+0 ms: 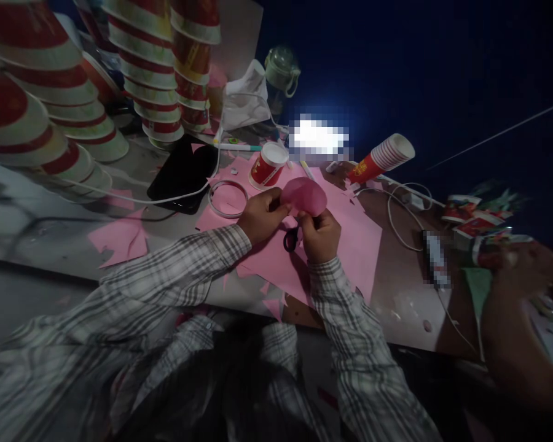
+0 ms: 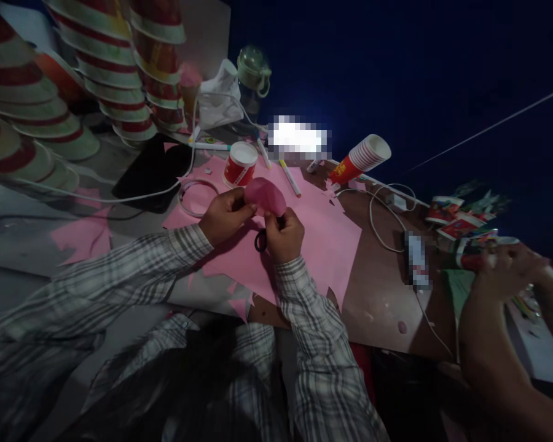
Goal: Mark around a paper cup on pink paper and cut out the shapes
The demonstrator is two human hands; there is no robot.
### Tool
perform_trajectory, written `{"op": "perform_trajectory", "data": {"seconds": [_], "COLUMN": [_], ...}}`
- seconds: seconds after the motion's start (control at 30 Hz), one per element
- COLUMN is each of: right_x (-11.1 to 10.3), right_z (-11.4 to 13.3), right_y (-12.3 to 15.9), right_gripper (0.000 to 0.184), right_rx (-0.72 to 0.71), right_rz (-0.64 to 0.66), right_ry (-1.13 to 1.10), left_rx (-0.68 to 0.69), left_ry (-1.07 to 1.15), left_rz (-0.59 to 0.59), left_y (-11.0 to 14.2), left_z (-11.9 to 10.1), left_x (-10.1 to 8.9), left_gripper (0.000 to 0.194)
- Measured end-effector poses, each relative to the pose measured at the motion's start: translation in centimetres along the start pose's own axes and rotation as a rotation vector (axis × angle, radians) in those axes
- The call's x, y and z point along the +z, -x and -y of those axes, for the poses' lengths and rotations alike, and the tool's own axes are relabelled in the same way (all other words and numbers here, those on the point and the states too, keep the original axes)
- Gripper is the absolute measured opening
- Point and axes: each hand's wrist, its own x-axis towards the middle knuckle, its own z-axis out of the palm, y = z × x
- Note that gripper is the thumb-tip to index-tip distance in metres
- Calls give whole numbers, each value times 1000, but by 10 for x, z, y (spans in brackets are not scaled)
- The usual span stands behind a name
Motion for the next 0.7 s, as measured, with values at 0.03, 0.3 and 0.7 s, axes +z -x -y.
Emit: {"op": "perform_trajectory", "data": {"seconds": [0.03,0.3,0.7], "right_x": [0,-1,-1], "right_z": [0,-1,0], "right_y": [0,0,0], "right_gripper": [26,20,29], "right_rx": [-10,7,11], "right_rz": [-10,-24,25], "right_ry": [9,47,12], "left_rx": [4,9,-32], "left_ry": [21,-39,60], "left_rz": [21,20,88], "left_y": [0,1,3], "left_z": [-1,-8,-9], "left_x": [0,-1,-1], "left_gripper": [13,20,21]}}
